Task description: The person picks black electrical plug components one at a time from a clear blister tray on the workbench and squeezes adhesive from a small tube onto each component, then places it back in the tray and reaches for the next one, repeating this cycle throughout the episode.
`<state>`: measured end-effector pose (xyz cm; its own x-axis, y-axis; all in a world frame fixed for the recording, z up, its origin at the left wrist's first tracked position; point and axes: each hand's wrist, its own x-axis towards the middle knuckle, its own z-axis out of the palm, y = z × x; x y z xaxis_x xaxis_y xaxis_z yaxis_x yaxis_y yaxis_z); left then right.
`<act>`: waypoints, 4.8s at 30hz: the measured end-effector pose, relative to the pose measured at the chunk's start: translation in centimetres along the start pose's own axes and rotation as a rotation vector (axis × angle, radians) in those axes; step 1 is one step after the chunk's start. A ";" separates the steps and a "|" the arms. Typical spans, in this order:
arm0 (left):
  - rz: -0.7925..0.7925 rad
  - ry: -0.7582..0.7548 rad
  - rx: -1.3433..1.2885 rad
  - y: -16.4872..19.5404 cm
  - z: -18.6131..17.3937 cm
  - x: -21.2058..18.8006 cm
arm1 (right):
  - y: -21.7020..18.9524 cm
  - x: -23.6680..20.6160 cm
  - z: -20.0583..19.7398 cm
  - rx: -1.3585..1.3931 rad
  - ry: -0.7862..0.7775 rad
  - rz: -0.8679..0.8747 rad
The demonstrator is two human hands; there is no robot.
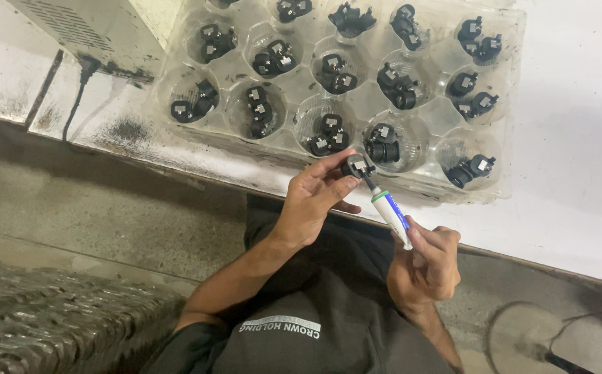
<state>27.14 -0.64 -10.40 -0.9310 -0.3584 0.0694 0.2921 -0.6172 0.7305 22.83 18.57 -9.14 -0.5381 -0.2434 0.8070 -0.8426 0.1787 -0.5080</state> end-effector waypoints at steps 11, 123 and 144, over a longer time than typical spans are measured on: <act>-0.030 0.002 0.002 0.0 -0.1 -0.3 | 0.9 -0.8 0.1 0.033 0.018 0.014; -0.281 0.235 -0.026 -0.4 0.2 -0.6 | 1.7 -0.1 -0.4 -0.023 -0.017 -0.047; 0.594 -0.336 1.540 -3.9 12.3 12.3 | 9.0 2.2 -9.3 -0.082 0.395 0.153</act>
<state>11.84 5.93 -4.01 -0.8395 0.0060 0.5433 0.3133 0.8223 0.4751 14.20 28.52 -9.14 -0.5942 0.1723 0.7856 -0.7406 0.2636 -0.6180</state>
